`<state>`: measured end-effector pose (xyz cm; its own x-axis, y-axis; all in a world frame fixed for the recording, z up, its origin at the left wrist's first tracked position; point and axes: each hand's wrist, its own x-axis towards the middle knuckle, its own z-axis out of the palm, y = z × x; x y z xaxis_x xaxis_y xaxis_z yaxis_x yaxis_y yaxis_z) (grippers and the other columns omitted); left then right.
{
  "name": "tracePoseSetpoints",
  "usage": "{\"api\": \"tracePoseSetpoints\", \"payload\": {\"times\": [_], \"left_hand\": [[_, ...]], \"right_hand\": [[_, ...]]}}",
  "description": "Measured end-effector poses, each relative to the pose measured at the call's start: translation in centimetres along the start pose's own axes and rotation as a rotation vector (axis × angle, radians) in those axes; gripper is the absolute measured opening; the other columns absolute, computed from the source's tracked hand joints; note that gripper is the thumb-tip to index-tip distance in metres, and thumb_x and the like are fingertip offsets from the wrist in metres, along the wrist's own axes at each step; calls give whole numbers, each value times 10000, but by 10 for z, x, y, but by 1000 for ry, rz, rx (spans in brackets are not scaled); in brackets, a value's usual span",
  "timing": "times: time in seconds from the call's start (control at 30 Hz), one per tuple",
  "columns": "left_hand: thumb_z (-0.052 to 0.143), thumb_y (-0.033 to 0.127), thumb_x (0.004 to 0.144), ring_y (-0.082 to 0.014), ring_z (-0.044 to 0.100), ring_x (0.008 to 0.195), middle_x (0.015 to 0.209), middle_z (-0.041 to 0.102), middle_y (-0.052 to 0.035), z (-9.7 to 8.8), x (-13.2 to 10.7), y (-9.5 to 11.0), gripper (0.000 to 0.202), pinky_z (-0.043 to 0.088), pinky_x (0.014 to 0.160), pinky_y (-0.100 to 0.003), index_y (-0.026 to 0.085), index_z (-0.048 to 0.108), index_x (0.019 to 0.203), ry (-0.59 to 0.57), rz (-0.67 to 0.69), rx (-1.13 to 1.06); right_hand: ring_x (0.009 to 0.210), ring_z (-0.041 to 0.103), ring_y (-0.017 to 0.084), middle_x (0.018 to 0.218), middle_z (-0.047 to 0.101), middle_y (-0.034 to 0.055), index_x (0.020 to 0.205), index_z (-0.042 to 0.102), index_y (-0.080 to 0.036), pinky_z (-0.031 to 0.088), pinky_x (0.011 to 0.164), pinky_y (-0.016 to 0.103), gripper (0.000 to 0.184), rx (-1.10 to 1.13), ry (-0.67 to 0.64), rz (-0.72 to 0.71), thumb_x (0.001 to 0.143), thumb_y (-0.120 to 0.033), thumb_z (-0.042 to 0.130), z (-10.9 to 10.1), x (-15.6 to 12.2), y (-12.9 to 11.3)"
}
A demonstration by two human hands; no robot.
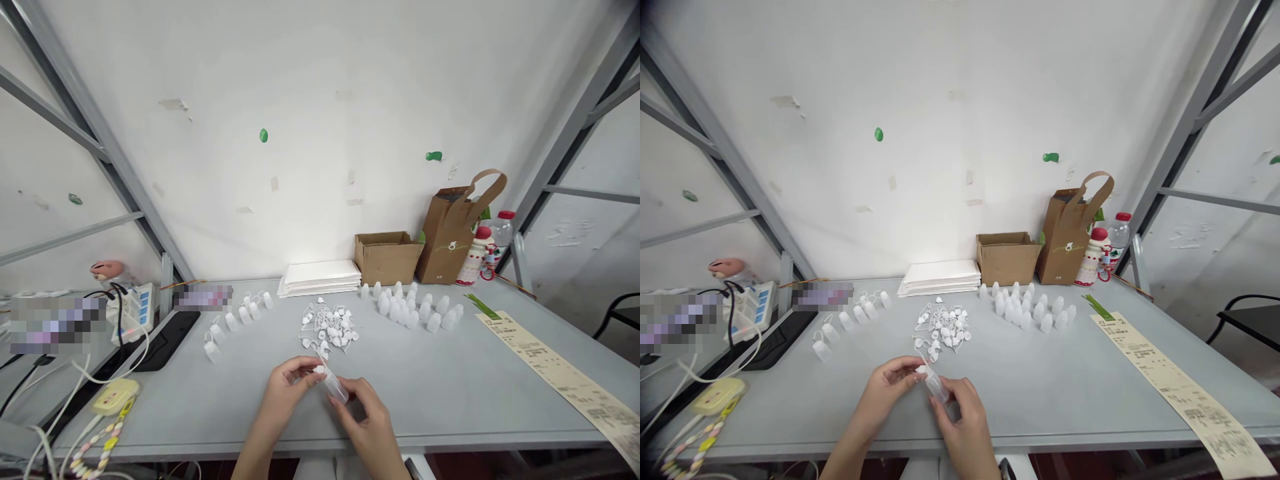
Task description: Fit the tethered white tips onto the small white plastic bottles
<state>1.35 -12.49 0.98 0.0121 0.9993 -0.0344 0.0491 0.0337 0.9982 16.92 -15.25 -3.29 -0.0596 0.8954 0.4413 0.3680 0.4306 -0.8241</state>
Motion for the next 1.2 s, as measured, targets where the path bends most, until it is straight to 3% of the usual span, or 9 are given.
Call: {"api": "tracePoseSetpoints", "payload": {"times": [0.27, 0.6, 1.0, 1.2], "left_hand": [[722, 323, 565, -200, 614, 845, 876, 704, -80, 13, -3, 1, 275, 461, 791, -299, 162, 682, 784, 53, -90, -200], [711, 366, 584, -217, 613, 891, 920, 702, -98, 19, -5, 0, 291, 449, 827, -319, 158, 680, 786, 52, -108, -232], [753, 354, 508, -216, 641, 804, 752, 714, -62, 29, -6, 0, 266, 471, 773, -308, 158, 652, 656, 211, -110, -268], [734, 367, 533, -239, 638, 849, 803, 719, -84, 20, -3, 0, 258, 457, 800, -329, 159, 642, 657, 81, -111, -232]], "right_hand": [[666, 551, 145, 714, 584, 25, 931, 587, -195, 473, 621, 256, 139, -48, 24, -82, 829, -244, 508, 4, -4, 5], [640, 549, 153, 693, 579, 27, 929, 567, -196, 474, 593, 269, 122, -79, 97, -134, 826, -217, 506, 7, -4, 3], [669, 533, 165, 731, 591, 44, 996, 539, -192, 462, 619, 291, 198, -146, 144, -232, 830, -118, 461, 11, -9, 6], [608, 524, 147, 662, 562, 23, 895, 592, -193, 461, 580, 257, 120, -25, 90, -104, 823, -223, 501, 7, -6, 1]]}}
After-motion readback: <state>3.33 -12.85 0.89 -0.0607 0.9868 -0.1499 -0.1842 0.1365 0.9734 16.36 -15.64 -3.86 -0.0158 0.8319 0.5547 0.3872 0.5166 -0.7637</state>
